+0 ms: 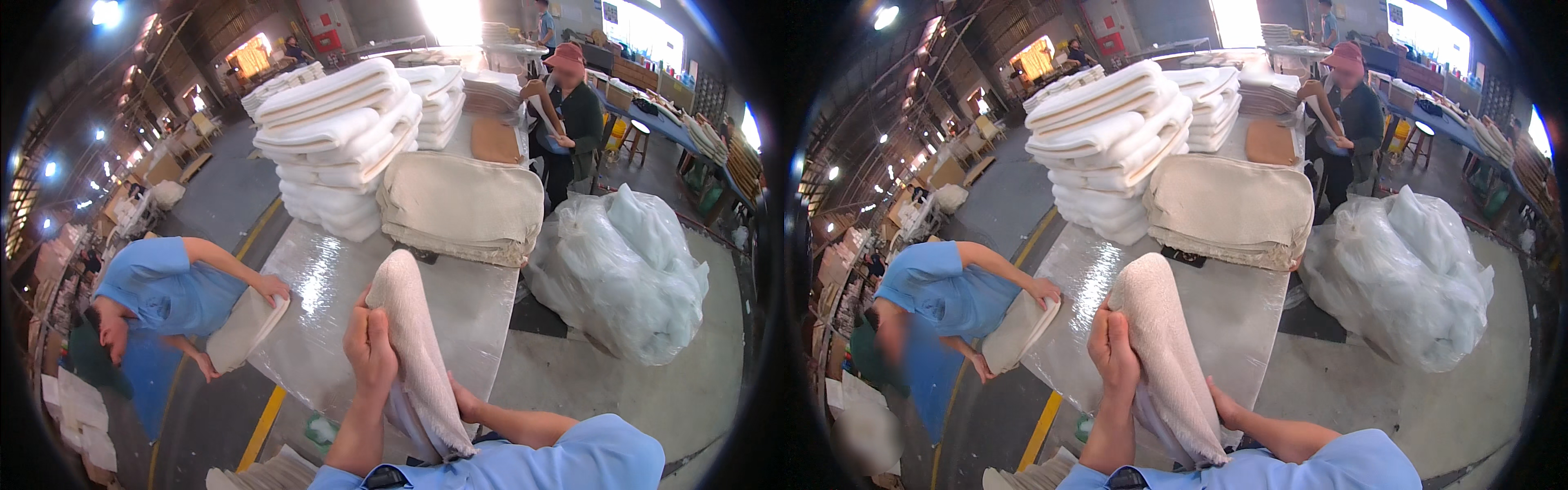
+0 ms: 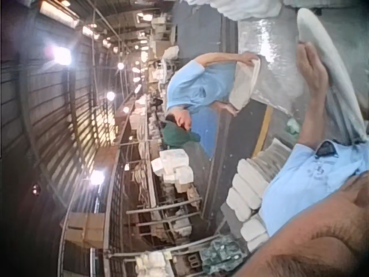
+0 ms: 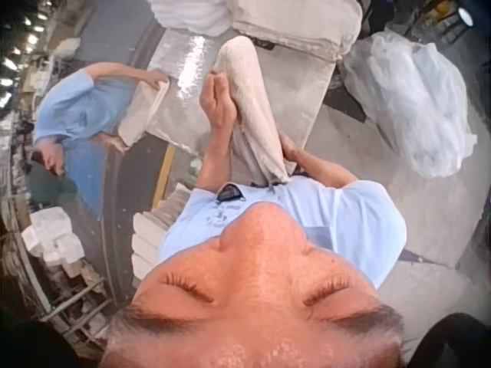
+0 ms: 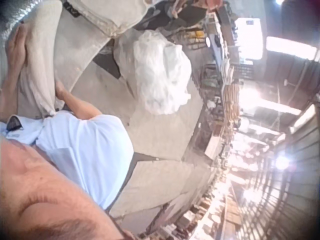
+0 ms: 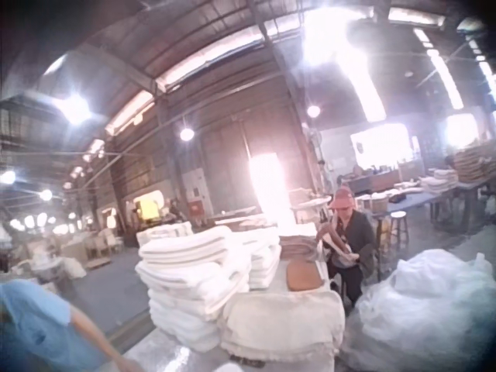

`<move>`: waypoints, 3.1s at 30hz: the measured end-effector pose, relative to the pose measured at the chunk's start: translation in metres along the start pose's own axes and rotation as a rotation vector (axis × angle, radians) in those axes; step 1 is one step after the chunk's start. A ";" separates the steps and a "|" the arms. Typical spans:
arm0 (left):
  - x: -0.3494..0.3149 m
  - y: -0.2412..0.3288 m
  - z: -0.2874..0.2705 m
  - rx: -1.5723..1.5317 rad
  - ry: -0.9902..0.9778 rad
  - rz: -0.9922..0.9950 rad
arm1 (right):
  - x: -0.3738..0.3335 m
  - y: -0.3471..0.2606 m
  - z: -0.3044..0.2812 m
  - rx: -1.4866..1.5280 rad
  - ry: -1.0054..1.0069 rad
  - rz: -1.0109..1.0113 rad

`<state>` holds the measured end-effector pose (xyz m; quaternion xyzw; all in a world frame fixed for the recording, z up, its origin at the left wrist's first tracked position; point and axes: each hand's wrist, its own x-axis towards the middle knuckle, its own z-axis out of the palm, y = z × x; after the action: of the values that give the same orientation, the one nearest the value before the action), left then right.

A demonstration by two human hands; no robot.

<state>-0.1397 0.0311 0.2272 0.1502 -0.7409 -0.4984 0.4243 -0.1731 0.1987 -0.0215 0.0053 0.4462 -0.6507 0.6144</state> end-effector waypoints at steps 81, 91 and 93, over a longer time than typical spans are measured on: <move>-0.190 -0.134 -0.155 0.238 0.044 -0.986 | -0.026 -0.198 -0.032 -0.456 0.001 -0.388; -0.206 -0.098 -0.141 -0.236 -0.197 -1.350 | -0.077 -0.205 -0.043 -0.409 -0.140 -0.337; -0.200 -0.080 -0.132 -0.288 -0.198 -1.427 | -0.082 -0.208 -0.048 -0.460 -0.112 -0.322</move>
<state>0.0661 0.0431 0.0811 0.4930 -0.4251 -0.7570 -0.0569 -0.3461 0.2603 0.1146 -0.2411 0.5428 -0.6207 0.5118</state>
